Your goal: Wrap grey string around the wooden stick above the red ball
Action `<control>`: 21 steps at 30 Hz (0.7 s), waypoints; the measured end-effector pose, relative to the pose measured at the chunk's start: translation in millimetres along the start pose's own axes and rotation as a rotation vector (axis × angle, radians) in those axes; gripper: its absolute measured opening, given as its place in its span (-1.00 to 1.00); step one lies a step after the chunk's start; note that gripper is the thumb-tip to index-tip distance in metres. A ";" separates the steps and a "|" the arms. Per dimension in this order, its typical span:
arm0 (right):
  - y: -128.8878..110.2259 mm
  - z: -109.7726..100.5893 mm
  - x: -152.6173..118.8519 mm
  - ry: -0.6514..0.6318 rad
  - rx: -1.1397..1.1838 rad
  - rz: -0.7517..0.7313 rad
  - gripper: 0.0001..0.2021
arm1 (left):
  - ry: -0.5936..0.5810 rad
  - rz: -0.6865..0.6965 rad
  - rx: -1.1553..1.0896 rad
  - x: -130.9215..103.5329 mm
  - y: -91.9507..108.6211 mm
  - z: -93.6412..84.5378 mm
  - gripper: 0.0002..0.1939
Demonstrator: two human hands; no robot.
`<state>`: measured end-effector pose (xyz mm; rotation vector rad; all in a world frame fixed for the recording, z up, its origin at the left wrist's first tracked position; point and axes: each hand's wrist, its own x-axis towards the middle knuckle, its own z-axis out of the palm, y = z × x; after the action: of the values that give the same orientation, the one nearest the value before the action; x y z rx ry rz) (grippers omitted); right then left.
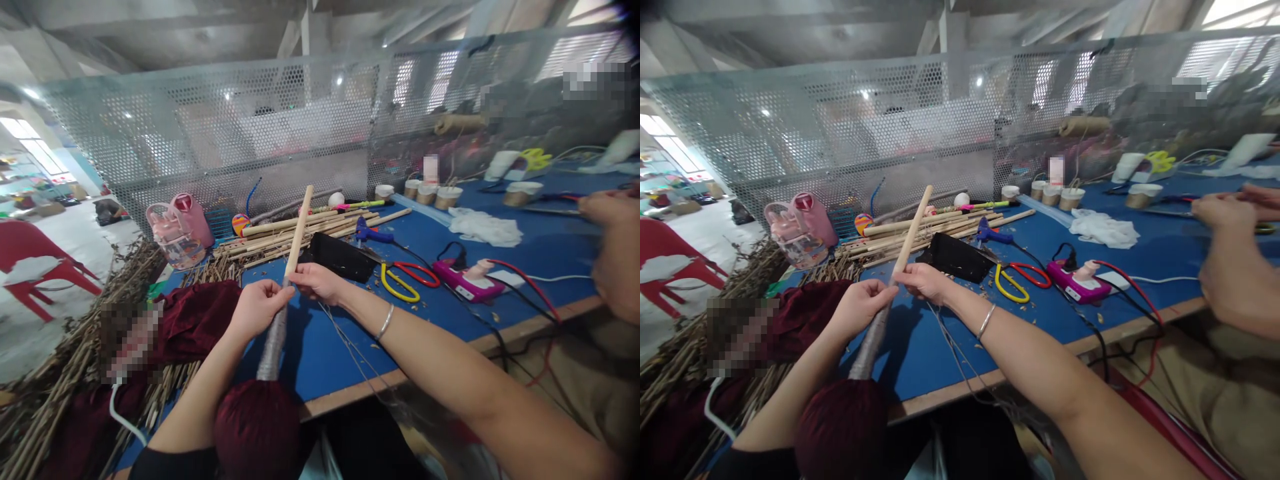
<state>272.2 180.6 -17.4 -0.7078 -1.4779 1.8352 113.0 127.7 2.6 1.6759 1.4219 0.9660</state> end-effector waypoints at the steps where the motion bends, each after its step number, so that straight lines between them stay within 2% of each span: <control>1: -0.8 0.4 -0.3 -0.006 0.013 -0.007 -0.69 | -0.016 -0.026 -0.062 -0.7 1.3 2.0 -0.60; 4: -3.7 -0.1 -1.8 -0.055 0.045 -0.048 -0.66 | -0.120 -0.121 -0.334 -3.2 5.8 7.5 -0.62; 6: -5.5 -1.7 -2.8 -0.081 0.036 -0.073 -0.67 | -0.187 -0.158 -0.440 -4.5 8.5 8.4 -0.62; 9: -6.4 -3.2 -3.6 -0.068 0.012 -0.053 -0.69 | -0.180 -0.115 -0.349 -5.0 9.8 5.2 -0.64; 12: -5.6 -1.9 -3.6 -0.057 -0.002 -0.003 -0.70 | -0.070 -0.024 -0.148 -4.3 7.5 2.8 -0.64; 15: -5.3 0.8 -3.7 -0.051 0.012 -0.002 -0.69 | -0.060 -0.062 -0.167 -4.1 4.3 7.1 -0.60; 17: -5.5 1.8 -3.9 -0.044 0.039 -0.008 -0.67 | -0.103 -0.126 -0.325 -5.0 3.4 12.2 -0.59; 19: -5.2 1.9 -4.3 -0.054 0.038 0.007 -0.65 | -0.194 -0.202 -0.489 -6.4 3.4 16.0 -0.59; 21: -3.3 1.9 -4.3 -0.076 -0.004 0.016 -0.64 | -0.298 -0.261 -0.545 -7.5 3.5 17.0 -0.59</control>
<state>273.9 176.5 -13.8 -0.6602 -1.5294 1.8909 128.8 118.9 -2.7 1.1420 1.0276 0.8194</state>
